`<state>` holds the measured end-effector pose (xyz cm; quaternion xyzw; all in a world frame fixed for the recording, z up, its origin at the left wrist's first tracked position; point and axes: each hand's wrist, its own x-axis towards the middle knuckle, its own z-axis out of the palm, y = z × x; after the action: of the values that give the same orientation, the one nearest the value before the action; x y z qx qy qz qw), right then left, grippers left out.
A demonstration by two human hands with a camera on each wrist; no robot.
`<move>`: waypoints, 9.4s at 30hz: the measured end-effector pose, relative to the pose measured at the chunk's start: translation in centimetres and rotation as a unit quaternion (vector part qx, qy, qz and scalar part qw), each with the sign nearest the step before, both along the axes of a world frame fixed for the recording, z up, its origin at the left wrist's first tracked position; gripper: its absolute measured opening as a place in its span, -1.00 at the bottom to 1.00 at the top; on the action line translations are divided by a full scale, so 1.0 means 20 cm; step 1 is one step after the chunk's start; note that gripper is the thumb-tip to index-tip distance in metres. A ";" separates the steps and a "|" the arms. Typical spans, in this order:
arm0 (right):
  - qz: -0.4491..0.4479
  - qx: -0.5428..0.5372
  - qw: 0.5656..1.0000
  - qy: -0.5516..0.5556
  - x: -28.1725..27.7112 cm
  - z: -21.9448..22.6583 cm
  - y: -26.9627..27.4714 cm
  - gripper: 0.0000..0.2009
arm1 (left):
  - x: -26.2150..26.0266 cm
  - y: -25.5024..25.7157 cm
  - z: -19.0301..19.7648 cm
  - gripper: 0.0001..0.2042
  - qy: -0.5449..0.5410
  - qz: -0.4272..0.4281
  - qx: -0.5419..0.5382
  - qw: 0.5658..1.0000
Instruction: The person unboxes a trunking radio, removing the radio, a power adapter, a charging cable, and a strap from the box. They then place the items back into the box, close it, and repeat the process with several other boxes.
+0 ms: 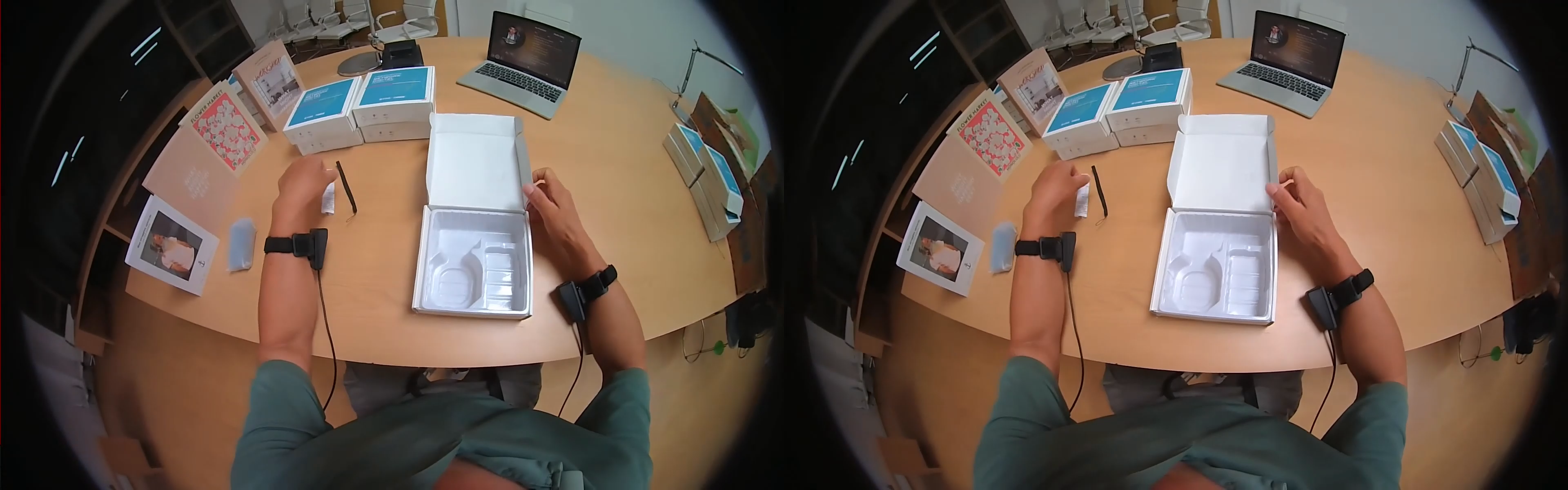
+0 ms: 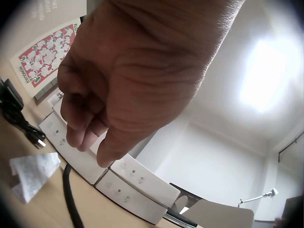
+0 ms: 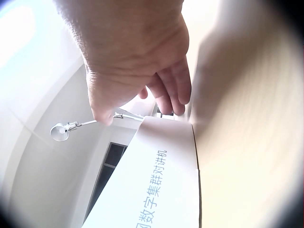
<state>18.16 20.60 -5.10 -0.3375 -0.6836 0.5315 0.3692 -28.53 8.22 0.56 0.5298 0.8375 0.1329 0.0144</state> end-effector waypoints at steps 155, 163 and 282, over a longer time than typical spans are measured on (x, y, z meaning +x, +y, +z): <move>0.080 0.419 0.875 -0.227 -0.06 0.10 -0.18 -0.82 | -0.03 -0.03 0.10 -0.74 0.019 -0.098 0.109 0.989; 0.081 0.423 0.875 -0.222 -0.05 0.08 -0.17 -0.85 | -0.54 -0.11 -0.34 -0.67 0.040 0.059 -0.016 0.997; 0.176 -0.026 0.983 0.051 0.09 -0.05 0.08 -0.31 | 0.63 0.04 -0.15 -0.56 -0.273 -0.298 0.148 0.903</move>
<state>19.93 22.23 -6.13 -0.1941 -0.6983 0.6225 0.2954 -15.83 8.93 -2.51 0.6932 0.5746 0.3848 0.2030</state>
